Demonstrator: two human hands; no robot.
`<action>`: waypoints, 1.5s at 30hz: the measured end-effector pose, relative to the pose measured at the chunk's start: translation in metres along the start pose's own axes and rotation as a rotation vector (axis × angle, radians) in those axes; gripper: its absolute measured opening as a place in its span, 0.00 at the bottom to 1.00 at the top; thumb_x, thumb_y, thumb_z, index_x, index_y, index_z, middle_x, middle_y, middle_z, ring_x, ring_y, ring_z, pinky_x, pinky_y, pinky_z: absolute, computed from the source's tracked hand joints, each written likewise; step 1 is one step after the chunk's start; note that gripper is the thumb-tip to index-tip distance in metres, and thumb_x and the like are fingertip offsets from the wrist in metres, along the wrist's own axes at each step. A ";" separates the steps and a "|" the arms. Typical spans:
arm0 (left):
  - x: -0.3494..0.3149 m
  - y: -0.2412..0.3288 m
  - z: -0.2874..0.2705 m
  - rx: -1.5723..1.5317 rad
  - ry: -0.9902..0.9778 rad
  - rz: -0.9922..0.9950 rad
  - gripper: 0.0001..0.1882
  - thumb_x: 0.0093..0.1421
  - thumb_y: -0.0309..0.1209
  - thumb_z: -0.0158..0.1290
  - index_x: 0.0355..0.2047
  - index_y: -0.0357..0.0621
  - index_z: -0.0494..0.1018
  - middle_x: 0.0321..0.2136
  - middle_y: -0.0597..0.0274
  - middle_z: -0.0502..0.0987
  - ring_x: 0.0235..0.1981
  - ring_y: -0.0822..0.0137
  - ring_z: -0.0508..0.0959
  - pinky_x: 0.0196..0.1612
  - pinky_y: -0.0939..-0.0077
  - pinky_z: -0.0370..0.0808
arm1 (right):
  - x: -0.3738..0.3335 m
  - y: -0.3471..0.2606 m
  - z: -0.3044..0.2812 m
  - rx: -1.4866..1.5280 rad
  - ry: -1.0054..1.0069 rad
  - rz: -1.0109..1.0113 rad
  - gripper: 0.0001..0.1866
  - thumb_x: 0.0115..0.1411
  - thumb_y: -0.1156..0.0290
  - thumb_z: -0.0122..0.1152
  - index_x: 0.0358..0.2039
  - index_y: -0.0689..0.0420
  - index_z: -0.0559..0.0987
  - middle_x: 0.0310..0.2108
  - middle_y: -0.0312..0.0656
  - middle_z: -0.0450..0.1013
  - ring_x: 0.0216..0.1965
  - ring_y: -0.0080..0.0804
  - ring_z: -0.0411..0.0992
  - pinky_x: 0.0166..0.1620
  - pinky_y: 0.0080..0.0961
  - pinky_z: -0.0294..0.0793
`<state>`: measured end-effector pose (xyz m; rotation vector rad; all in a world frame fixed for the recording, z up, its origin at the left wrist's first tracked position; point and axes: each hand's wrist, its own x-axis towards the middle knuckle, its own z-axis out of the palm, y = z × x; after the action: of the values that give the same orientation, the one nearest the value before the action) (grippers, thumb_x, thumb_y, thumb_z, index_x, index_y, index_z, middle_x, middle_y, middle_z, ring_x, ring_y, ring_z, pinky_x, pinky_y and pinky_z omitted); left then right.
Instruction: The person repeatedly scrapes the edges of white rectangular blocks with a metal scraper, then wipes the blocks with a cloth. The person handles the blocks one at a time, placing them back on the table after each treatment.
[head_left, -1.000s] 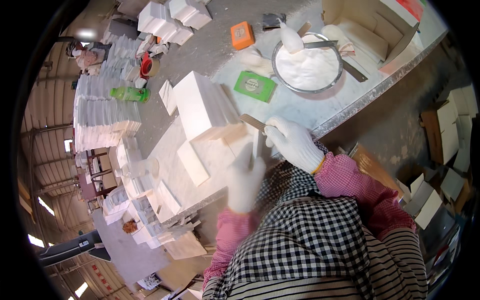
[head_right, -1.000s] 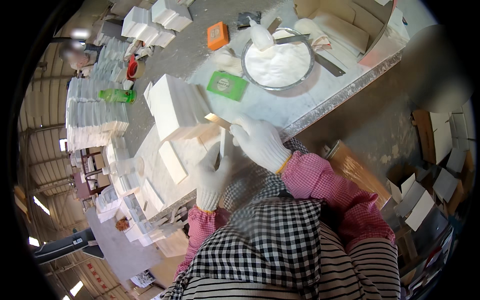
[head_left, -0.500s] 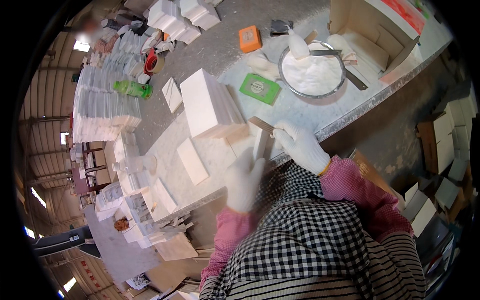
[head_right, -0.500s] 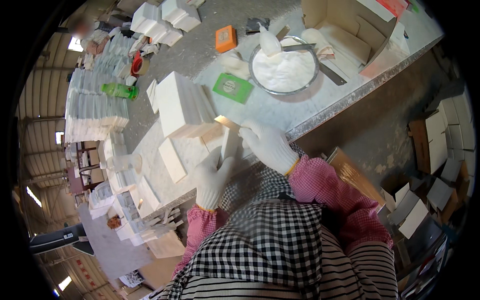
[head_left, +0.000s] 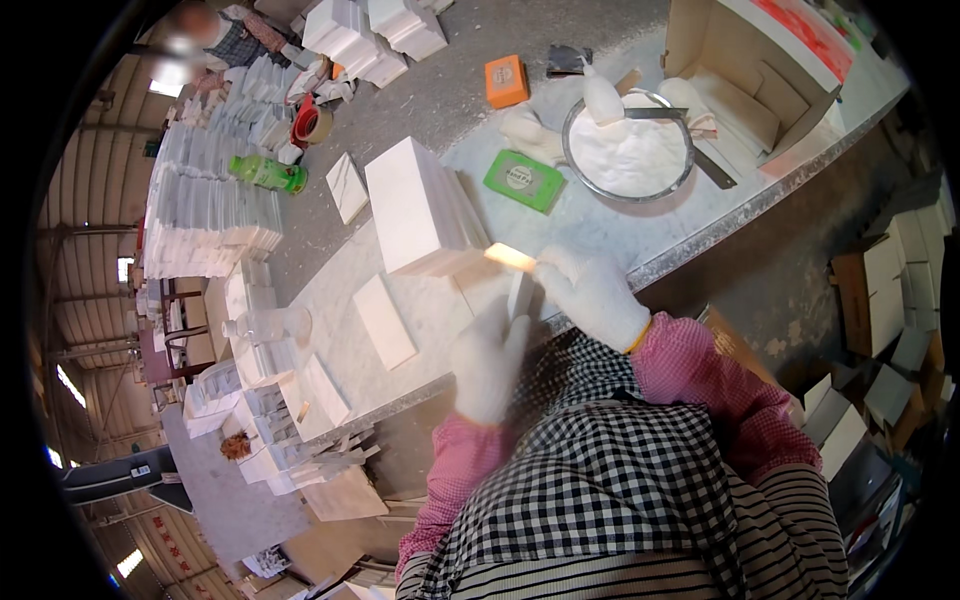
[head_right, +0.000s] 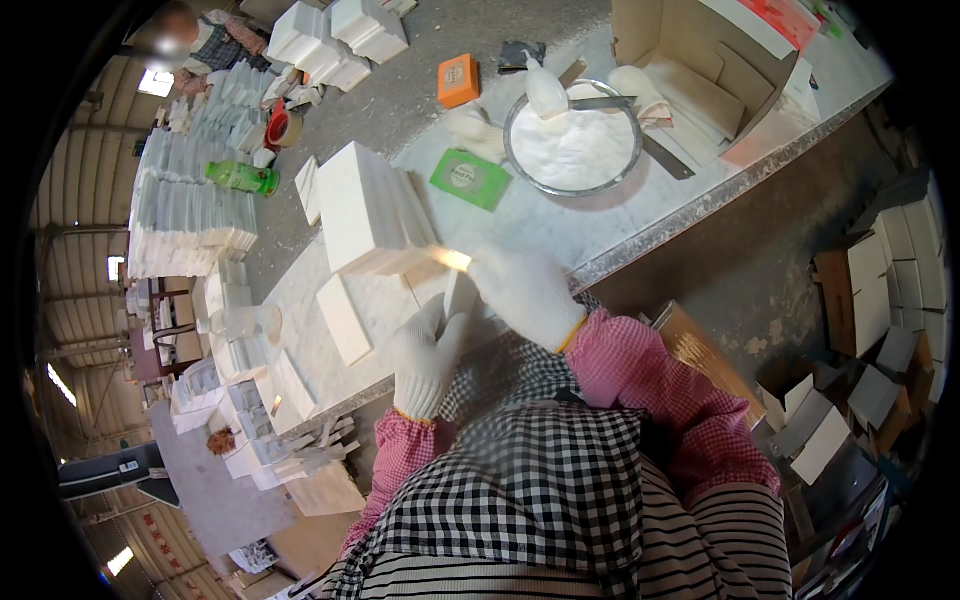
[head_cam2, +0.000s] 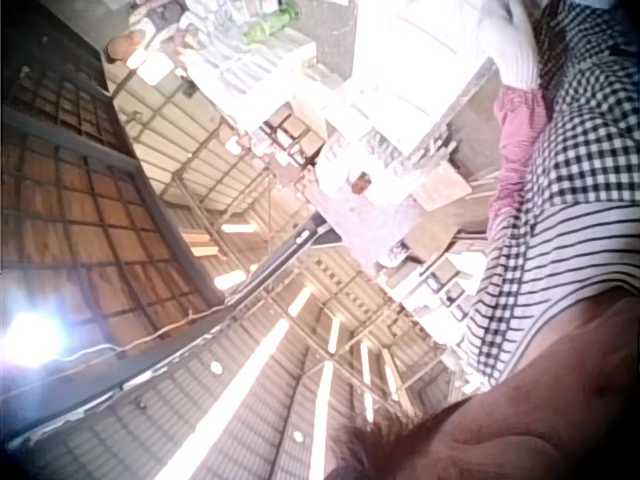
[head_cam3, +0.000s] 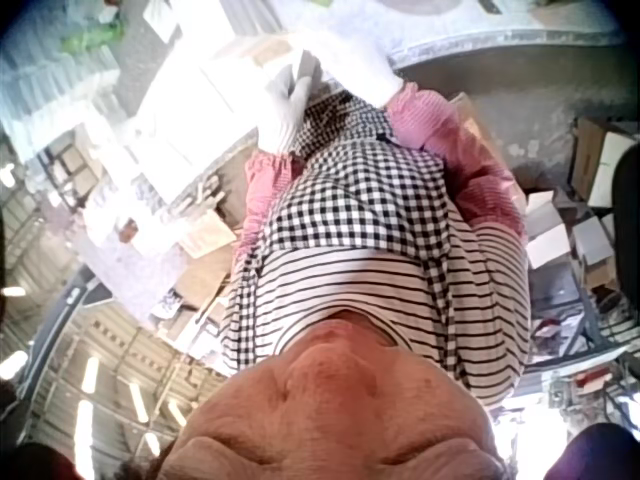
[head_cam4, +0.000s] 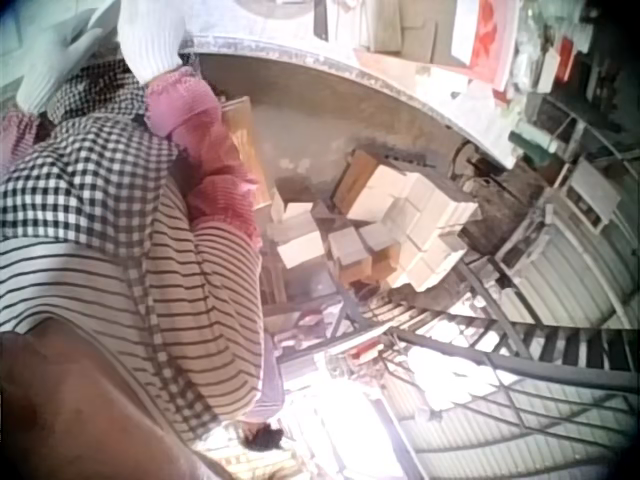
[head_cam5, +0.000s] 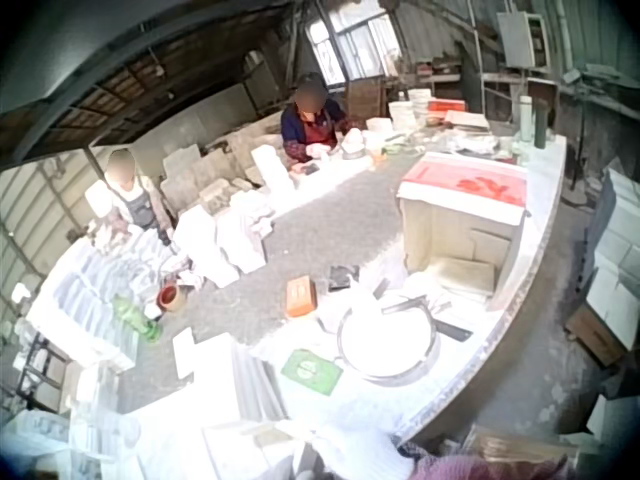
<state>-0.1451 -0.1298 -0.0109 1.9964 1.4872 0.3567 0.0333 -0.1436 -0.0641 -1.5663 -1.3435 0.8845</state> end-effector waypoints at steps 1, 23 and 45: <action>0.000 0.000 0.000 -0.003 0.002 0.002 0.11 0.64 0.35 0.57 0.41 0.42 0.79 0.28 0.44 0.80 0.31 0.46 0.81 0.36 0.55 0.76 | -0.002 0.000 0.001 -0.014 -0.007 0.023 0.11 0.70 0.64 0.55 0.41 0.59 0.78 0.27 0.47 0.76 0.30 0.41 0.77 0.36 0.37 0.75; 0.016 -0.037 0.024 -0.862 -0.366 -0.484 0.19 0.69 0.36 0.56 0.52 0.33 0.79 0.41 0.61 0.83 0.40 0.72 0.81 0.44 0.76 0.78 | -0.037 0.033 0.007 -0.124 0.217 0.130 0.15 0.69 0.60 0.56 0.51 0.51 0.79 0.38 0.52 0.80 0.37 0.57 0.78 0.41 0.47 0.77; 0.011 -0.036 0.043 -0.645 -0.249 -0.422 0.24 0.72 0.41 0.50 0.44 0.25 0.79 0.31 0.61 0.81 0.31 0.73 0.77 0.36 0.75 0.75 | -0.021 0.018 -0.007 -0.496 -0.211 0.125 0.26 0.73 0.57 0.48 0.68 0.51 0.71 0.37 0.59 0.79 0.36 0.58 0.78 0.40 0.47 0.76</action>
<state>-0.1456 -0.1263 -0.0679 1.1477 1.3646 0.3353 0.0426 -0.1666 -0.0787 -1.9929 -1.7258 0.8503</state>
